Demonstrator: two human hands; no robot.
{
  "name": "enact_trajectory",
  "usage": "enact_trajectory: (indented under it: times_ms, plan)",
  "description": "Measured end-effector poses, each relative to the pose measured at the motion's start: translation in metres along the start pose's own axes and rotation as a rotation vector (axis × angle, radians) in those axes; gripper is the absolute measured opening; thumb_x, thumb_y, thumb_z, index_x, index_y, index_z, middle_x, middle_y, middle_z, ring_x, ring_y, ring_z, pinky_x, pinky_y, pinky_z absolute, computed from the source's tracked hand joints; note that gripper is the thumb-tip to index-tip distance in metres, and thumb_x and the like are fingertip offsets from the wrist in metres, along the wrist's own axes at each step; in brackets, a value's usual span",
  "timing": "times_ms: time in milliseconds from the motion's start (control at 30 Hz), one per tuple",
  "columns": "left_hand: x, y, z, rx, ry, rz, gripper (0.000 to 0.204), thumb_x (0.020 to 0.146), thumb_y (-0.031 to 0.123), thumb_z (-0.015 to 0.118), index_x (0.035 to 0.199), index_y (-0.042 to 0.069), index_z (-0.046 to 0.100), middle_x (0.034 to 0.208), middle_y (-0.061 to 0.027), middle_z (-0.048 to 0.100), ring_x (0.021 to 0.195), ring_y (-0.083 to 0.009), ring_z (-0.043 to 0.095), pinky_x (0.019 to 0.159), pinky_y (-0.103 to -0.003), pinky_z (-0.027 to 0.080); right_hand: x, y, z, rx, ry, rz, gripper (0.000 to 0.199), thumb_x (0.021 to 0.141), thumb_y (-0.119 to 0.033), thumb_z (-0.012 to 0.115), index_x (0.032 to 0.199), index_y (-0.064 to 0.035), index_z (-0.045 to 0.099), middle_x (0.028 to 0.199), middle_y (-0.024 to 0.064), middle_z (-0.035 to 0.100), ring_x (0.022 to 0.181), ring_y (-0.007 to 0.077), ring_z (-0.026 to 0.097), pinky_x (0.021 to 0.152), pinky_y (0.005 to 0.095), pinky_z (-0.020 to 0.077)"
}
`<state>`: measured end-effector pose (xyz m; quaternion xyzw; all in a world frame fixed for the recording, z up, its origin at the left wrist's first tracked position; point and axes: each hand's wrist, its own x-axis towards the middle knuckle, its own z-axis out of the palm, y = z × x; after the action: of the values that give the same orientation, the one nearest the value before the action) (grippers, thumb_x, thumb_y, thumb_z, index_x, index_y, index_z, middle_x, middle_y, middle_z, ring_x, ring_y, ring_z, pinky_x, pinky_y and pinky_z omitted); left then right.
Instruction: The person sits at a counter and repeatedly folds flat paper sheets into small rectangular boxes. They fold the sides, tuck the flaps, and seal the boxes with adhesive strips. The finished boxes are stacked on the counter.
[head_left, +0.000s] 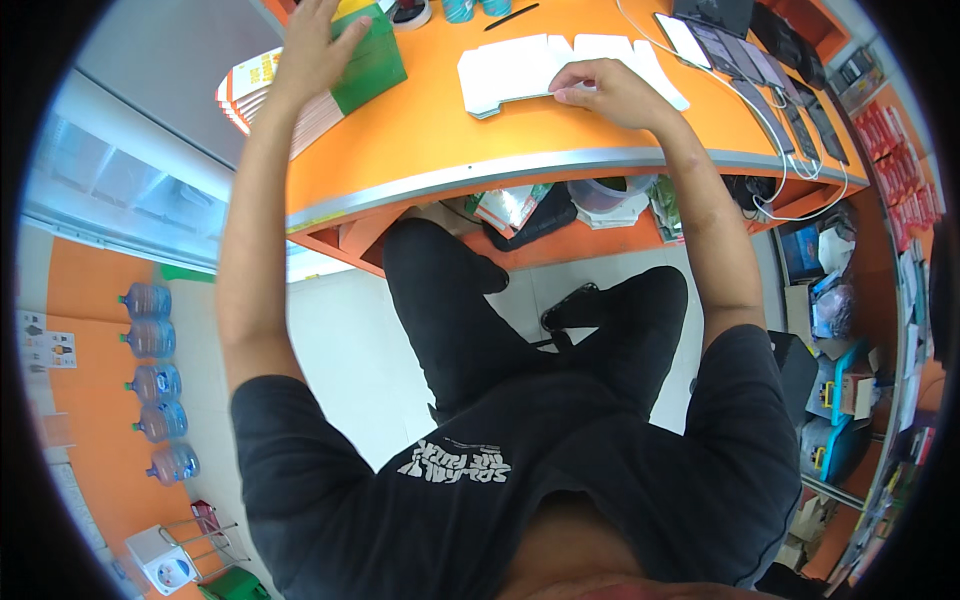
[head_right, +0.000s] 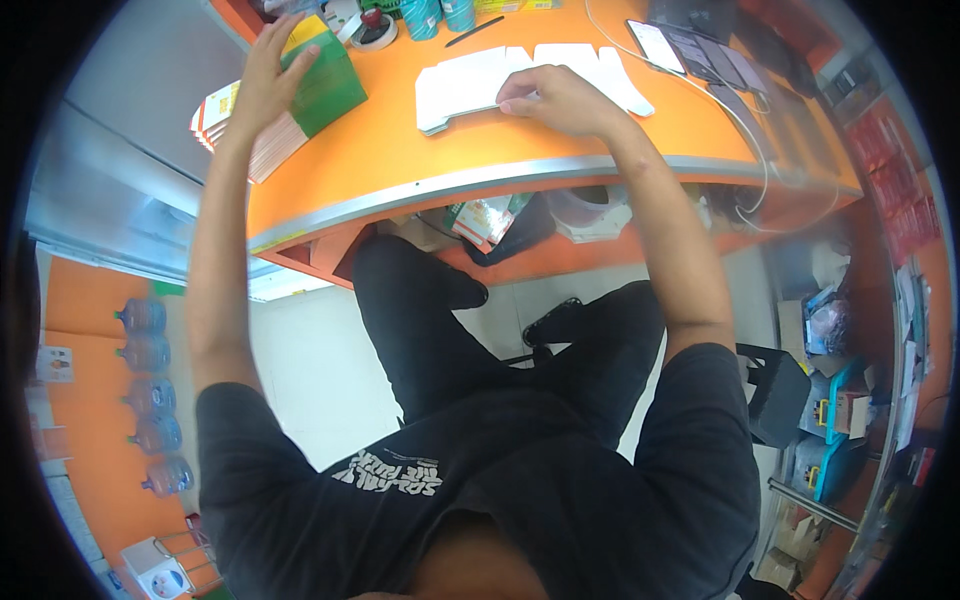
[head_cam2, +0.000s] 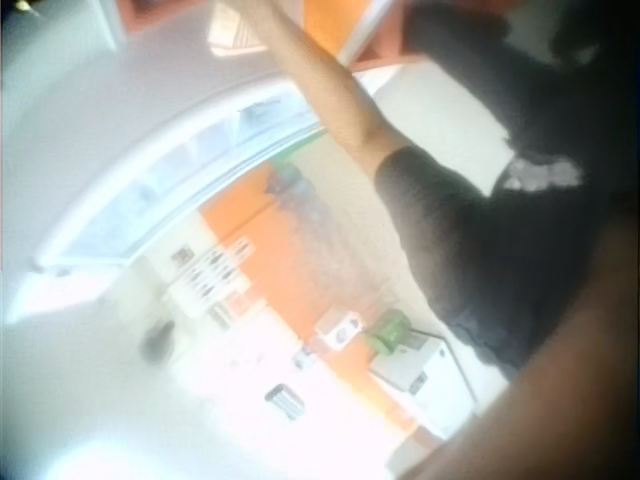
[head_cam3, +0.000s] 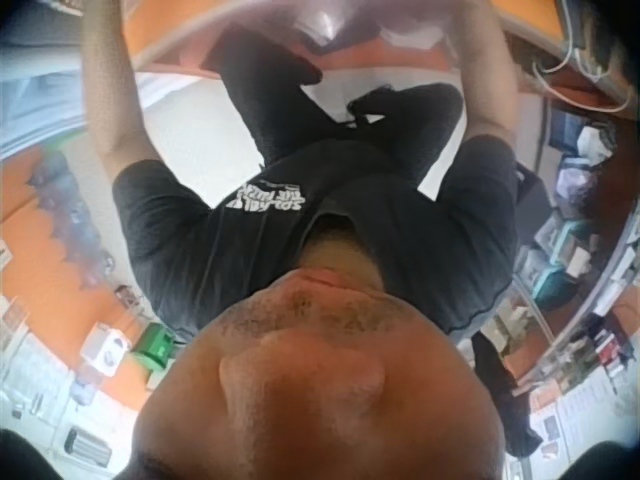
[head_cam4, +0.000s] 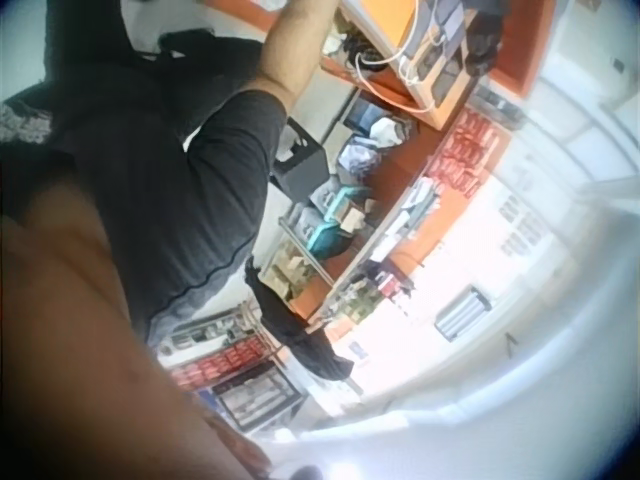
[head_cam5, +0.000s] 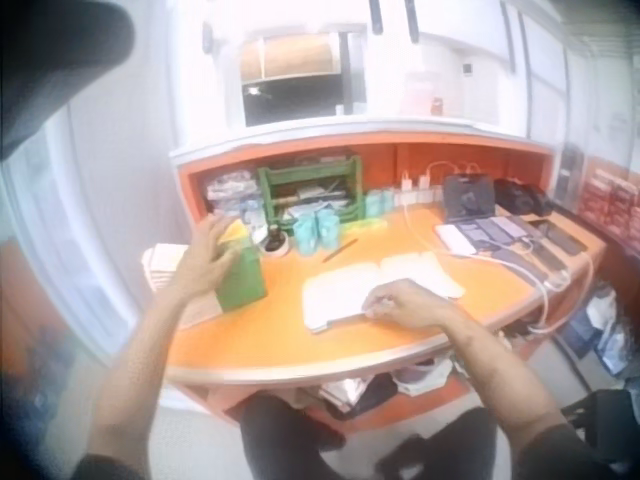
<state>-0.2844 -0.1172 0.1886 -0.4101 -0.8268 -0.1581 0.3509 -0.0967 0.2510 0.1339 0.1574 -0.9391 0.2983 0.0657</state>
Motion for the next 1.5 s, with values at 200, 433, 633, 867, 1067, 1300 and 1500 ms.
enact_trajectory:
  times_ms: [200,433,633,867,1067,1300,1500]
  plan:
    - [-0.038,0.128,0.025,-0.557,-0.25,-0.225,0.054,0.094,0.046,0.07,0.129,0.005,0.065,0.127,-0.0145,0.067,0.117,-0.0265,0.063,0.1,-0.038,0.048,0.002,0.003,-0.012,0.144,-0.04,0.097,0.023,0.093,-0.023,0.065,0.103,-0.0051,0.076,0.095,0.0078,0.073,0.084,0.0212,0.067,0.081,0.034,0.0525]
    - [-0.011,0.175,0.055,-0.666,-0.727,-0.321,0.06,0.084,0.056,0.076,0.117,0.005,0.075,0.103,-0.0142,0.074,0.093,-0.0235,0.069,0.084,-0.036,0.054,0.01,-0.007,-0.021,0.225,-0.16,0.294,0.019,0.09,-0.024,0.066,0.094,-0.0079,0.074,0.095,0.0024,0.07,0.098,0.0134,0.063,0.085,0.0335,0.0522]
    - [-0.008,0.189,0.057,-0.415,-0.761,-0.171,0.065,0.083,0.058,0.076,0.116,0.002,0.075,0.094,-0.0142,0.074,0.085,-0.0227,0.07,0.081,-0.035,0.055,0.022,-0.01,-0.024,0.184,-0.242,0.364,0.029,0.088,-0.029,0.066,0.105,-0.0067,0.075,0.117,0.009,0.067,0.109,0.0227,0.064,0.092,0.0365,0.0539]
    - [0.003,0.136,0.094,-0.802,-1.012,-0.377,0.059,0.092,0.051,0.072,0.118,-0.001,0.072,0.107,-0.0104,0.073,0.083,-0.019,0.07,0.084,-0.032,0.057,0.039,-0.006,-0.022,0.094,-0.397,0.326,0.031,0.093,-0.035,0.065,0.11,-0.0099,0.073,0.112,0.0072,0.071,0.108,0.0189,0.064,0.091,0.0342,0.0526]
    - [0.002,0.144,0.073,-0.933,-1.05,-0.346,0.051,0.09,0.046,0.077,0.117,0.003,0.075,0.109,-0.0085,0.074,0.096,-0.0139,0.068,0.092,-0.026,0.052,0.049,0.002,-0.032,0.174,-0.534,0.366,0.046,0.096,-0.044,0.065,0.125,-0.0082,0.069,0.126,0.0097,0.07,0.114,0.0247,0.065,0.099,0.0369,0.0497]
    - [-0.009,0.143,0.063,-0.887,-1.052,-0.221,0.049,0.088,0.042,0.079,0.122,0.008,0.072,0.114,-0.005,0.073,0.109,-0.0147,0.064,0.102,-0.029,0.045,0.041,-0.006,-0.034,0.073,-0.626,0.185,0.051,0.089,-0.045,0.074,0.128,-0.0121,0.069,0.119,0.0066,0.073,0.114,0.0217,0.064,0.097,0.0353,0.0483]
    - [-0.004,0.142,0.061,-0.852,-1.072,-0.167,0.047,0.093,0.038,0.073,0.129,0.007,0.069,0.115,-0.0058,0.072,0.111,-0.0149,0.064,0.101,-0.029,0.045,0.039,-0.006,-0.031,0.032,-0.599,0.179,0.049,0.087,-0.043,0.076,0.125,-0.0138,0.071,0.122,0.0068,0.072,0.114,0.0217,0.064,0.096,0.0374,0.0486]
